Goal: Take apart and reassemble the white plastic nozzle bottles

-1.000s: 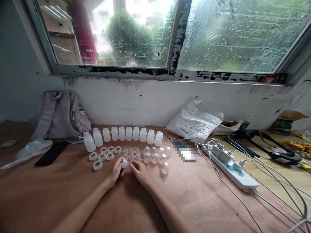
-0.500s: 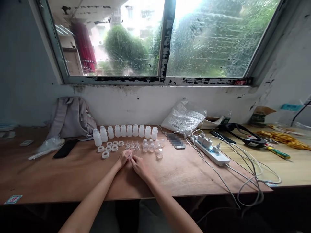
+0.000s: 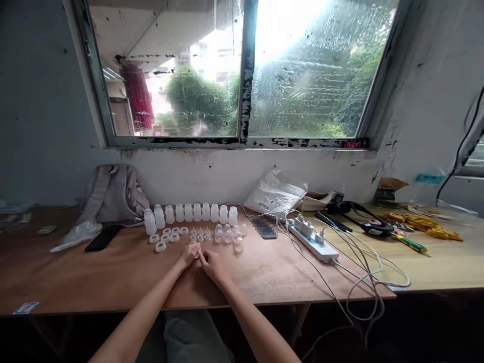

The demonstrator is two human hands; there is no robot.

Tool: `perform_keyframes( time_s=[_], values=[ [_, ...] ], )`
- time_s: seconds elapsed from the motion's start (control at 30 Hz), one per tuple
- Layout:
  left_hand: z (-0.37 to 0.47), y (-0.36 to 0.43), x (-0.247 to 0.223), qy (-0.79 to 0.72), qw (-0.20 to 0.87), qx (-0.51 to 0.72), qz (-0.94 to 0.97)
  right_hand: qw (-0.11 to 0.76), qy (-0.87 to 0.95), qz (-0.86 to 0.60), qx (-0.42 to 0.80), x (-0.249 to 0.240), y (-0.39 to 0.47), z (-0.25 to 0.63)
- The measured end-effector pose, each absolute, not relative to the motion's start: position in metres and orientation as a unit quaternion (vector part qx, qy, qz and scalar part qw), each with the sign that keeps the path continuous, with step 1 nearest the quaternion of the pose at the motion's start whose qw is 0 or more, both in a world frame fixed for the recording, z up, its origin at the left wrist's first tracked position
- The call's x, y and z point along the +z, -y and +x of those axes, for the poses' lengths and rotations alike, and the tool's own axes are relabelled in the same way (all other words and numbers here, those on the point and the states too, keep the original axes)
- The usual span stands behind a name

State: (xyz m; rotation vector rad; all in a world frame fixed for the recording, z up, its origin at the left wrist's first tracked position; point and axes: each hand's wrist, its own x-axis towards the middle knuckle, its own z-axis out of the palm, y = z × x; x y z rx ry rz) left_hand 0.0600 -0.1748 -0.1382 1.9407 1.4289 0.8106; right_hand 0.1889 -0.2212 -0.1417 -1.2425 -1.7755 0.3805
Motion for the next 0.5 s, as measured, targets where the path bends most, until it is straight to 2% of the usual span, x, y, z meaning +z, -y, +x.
perform_keyframes(
  time_s=[0.5],
  values=[
    [0.058, 0.172, -0.142, -0.518, 0.307, 0.397, 0.692, 0.496, 0.678, -0.503, 0.202, -0.143, 0.210, 0.195]
  ],
)
